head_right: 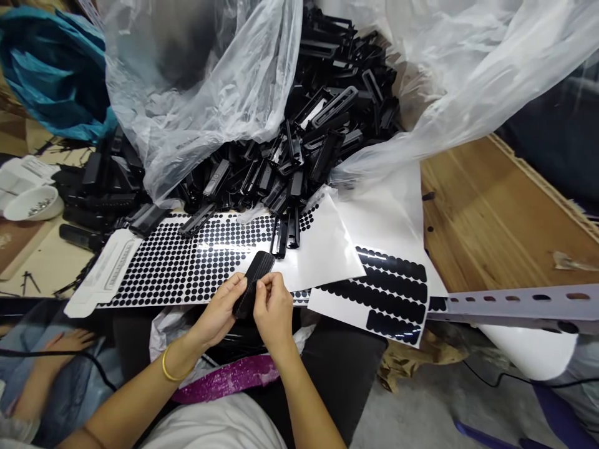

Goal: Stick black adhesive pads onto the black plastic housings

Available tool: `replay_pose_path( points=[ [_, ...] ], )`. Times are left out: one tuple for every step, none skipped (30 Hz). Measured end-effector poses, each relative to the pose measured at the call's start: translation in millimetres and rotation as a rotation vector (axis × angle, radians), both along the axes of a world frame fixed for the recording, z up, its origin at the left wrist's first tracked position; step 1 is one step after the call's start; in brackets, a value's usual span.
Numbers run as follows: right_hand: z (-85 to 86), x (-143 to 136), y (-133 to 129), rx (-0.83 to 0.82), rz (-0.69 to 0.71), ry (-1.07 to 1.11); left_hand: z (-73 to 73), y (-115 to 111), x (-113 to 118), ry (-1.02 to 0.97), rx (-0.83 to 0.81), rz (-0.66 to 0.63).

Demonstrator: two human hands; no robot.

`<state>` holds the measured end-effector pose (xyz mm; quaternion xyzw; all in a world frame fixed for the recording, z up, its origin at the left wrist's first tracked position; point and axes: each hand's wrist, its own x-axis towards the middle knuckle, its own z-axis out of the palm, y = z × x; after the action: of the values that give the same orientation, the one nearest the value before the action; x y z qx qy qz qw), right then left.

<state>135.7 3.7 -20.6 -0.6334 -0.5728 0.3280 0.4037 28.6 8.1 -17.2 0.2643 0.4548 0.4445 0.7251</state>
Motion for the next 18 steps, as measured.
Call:
replay_pose_path(
  points=[
    [-0.2, -0.2, 0.2, 0.003, 0.006, -0.051, -0.4, 0.0, 0.2, 0.01, 0.015, -0.001],
    [-0.5, -0.5, -0.1, 0.006, 0.007, -0.105, -1.0, 0.2, 0.4, 0.02, 0.03, -0.007],
    [-1.0, -0.4, -1.2, 0.012, 0.001, -0.157, -1.7, 0.6, 0.4, 0.024, 0.04, -0.019],
    [-1.6, 0.5, -3.2, 0.02, -0.016, -0.199, -2.4, 1.1, 0.4, 0.019, 0.041, -0.035],
    [-2.1, 3.0, -6.3, 0.032, -0.04, -0.226, -3.1, 1.8, 0.2, 0.0, 0.03, -0.055],
    [-2.5, 7.4, -10.3, 0.048, -0.073, -0.236, -3.6, 2.5, 0.0, -0.025, 0.012, -0.074],
    [-2.6, 14.4, -15.3, 0.066, -0.109, -0.235, -3.9, 3.2, -0.5, -0.05, -0.007, -0.085],
    [-2.3, 24.1, -20.9, 0.086, -0.154, -0.234, -4.1, 4.0, -1.0, -0.069, -0.027, -0.089],
    [-1.6, 36.4, -26.9, 0.106, -0.207, -0.237, -4.3, 4.7, -1.6, -0.08, -0.046, -0.088],
    [-0.6, 50.8, -32.8, 0.122, -0.267, -0.26, -4.6, 5.3, -2.3, -0.083, -0.062, -0.079],
    [0.7, 66.8, -38.5, 0.14, -0.353, -0.298, -4.9, 5.9, -2.9, -0.08, -0.076, -0.069],
    [1.9, 83.5, -43.4, 0.147, -0.436, -0.344, -5.5, 6.5, -3.4, -0.076, -0.09, -0.058],
    [2.7, 99.9, -47.5, 0.144, -0.505, -0.394, -6.3, 7.0, -3.7, -0.076, -0.104, -0.053],
    [2.9, 115.3, -50.6, 0.133, -0.54, -0.447, -7.2, 7.5, -3.9, -0.079, -0.115, -0.05],
    [2.4, 128.8, -52.5, 0.124, -0.543, -0.5, -8.1, 7.9, -3.8, -0.084, -0.123, -0.048],
    [1.1, 140.0, -53.4, 0.11, -0.513, -0.539, -9.1, 8.3, -3.7, -0.093, -0.124, -0.048],
    [-0.7, 148.6, -53.4, 0.103, -0.484, -0.566, -10.1, 8.6, -3.4, -0.103, -0.121, -0.05],
    [-2.8, 154.7, -52.7, 0.101, -0.453, -0.584, -11.0, 8.8, -3.2, -0.111, -0.115, -0.052]
  ],
)
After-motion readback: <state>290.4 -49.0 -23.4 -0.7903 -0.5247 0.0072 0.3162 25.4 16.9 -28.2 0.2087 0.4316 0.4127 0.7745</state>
